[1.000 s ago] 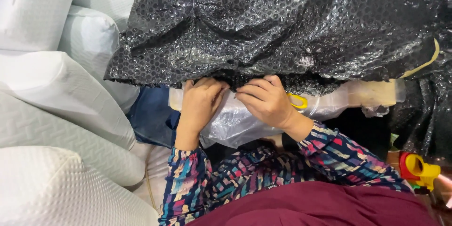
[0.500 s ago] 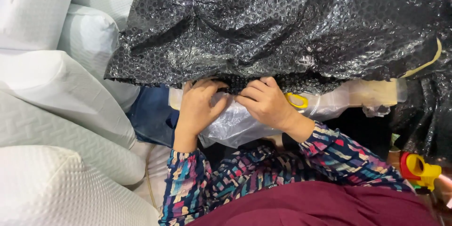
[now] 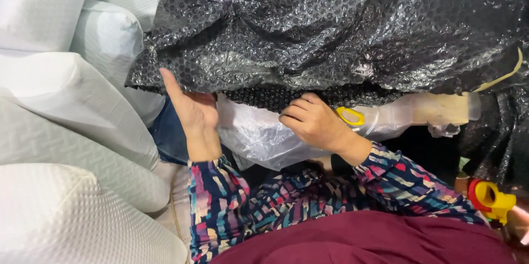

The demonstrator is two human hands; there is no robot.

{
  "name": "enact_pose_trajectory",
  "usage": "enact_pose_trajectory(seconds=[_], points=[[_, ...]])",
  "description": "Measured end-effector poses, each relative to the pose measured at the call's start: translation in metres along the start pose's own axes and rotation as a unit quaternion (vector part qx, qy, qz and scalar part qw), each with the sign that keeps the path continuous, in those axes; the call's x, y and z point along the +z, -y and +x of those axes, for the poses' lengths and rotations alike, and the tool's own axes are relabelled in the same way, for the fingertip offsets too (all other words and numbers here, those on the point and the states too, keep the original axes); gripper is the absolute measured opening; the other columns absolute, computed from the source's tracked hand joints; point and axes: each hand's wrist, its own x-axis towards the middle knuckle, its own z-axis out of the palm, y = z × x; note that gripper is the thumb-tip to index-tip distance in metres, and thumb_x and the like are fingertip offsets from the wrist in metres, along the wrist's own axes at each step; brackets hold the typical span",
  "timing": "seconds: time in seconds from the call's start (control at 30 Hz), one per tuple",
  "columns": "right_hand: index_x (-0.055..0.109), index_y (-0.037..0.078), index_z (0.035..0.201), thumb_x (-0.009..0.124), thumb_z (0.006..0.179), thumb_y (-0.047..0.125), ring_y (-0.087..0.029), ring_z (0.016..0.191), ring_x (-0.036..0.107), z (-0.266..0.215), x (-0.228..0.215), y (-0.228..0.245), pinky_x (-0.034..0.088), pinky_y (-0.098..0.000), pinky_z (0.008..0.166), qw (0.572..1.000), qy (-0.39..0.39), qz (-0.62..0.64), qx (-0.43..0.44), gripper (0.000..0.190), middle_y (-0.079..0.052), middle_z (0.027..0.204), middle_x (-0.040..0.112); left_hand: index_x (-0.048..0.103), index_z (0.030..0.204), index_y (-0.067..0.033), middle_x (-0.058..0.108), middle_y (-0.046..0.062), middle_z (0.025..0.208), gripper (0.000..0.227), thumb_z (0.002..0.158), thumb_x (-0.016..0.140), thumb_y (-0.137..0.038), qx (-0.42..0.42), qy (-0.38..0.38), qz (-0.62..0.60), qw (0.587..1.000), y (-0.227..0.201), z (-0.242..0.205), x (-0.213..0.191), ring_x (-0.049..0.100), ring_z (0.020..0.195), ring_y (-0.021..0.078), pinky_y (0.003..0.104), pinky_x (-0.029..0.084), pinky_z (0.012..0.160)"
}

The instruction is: Wrapping a large foam cushion in black bubble wrap and securing it with clear adhesive tape using scissors.

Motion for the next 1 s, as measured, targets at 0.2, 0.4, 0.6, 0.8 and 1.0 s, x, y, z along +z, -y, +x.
enact_pose_trajectory(seconds=[0.2,0.4,0.6,0.8,1.0], points=[[0.066,0.011,0.096,0.051,0.101,0.009,-0.025,0.078,0.066,-0.007,-0.002,-0.004,0.052,-0.0400,0.080,1.000,0.015,0.000,0.006,0.016,-0.009,0.104,0.062,0.060,0.135,-0.0013,0.069,0.021,0.129,0.045,0.102,0.074,-0.028,0.129,-0.035,0.126,0.983,0.005,0.023,-0.029,0.069,0.118,0.0320,0.047,0.059,0.103],[0.069,0.009,0.104,0.059,0.100,0.016,-0.025,0.087,0.070,0.020,-0.035,0.008,0.050,-0.0351,0.071,0.999,0.041,0.022,-0.025,0.014,-0.008,0.091,0.067,0.050,0.147,-0.0045,0.058,0.017,0.145,0.048,0.107,0.070,-0.023,0.154,-0.030,0.171,0.973,0.007,0.010,-0.027,0.057,0.134,0.0275,0.049,0.052,0.113],[0.071,0.007,0.098,0.067,0.097,0.025,-0.024,0.078,0.066,0.061,-0.086,0.000,0.048,-0.0325,0.061,0.997,0.066,0.022,-0.024,0.018,-0.006,0.077,0.064,0.031,0.156,-0.0055,0.036,0.020,0.157,0.062,0.108,0.071,-0.004,0.231,-0.052,0.263,0.935,0.008,0.022,-0.041,0.035,0.147,0.0297,0.054,0.033,0.125],[0.064,0.008,0.139,0.086,0.093,0.039,-0.031,0.135,0.058,0.085,-0.090,-0.049,0.044,-0.0472,0.115,0.989,0.108,-0.093,-0.039,0.060,-0.015,0.145,0.062,0.019,0.148,-0.0038,0.042,0.020,0.149,0.077,0.094,0.071,-0.018,0.202,-0.117,0.319,0.918,-0.001,0.025,-0.048,0.055,0.130,0.0253,0.040,0.050,0.110],[0.043,0.015,0.159,0.042,0.100,0.068,-0.035,0.153,0.034,0.041,-0.025,-0.078,0.017,-0.0522,0.126,0.975,0.181,-0.121,0.046,0.080,-0.016,0.165,0.039,0.031,0.127,-0.0075,0.034,0.002,0.112,0.042,0.106,0.067,-0.011,0.305,-0.143,0.343,0.877,-0.002,-0.011,-0.040,0.037,0.103,0.0130,0.024,0.038,0.085]])
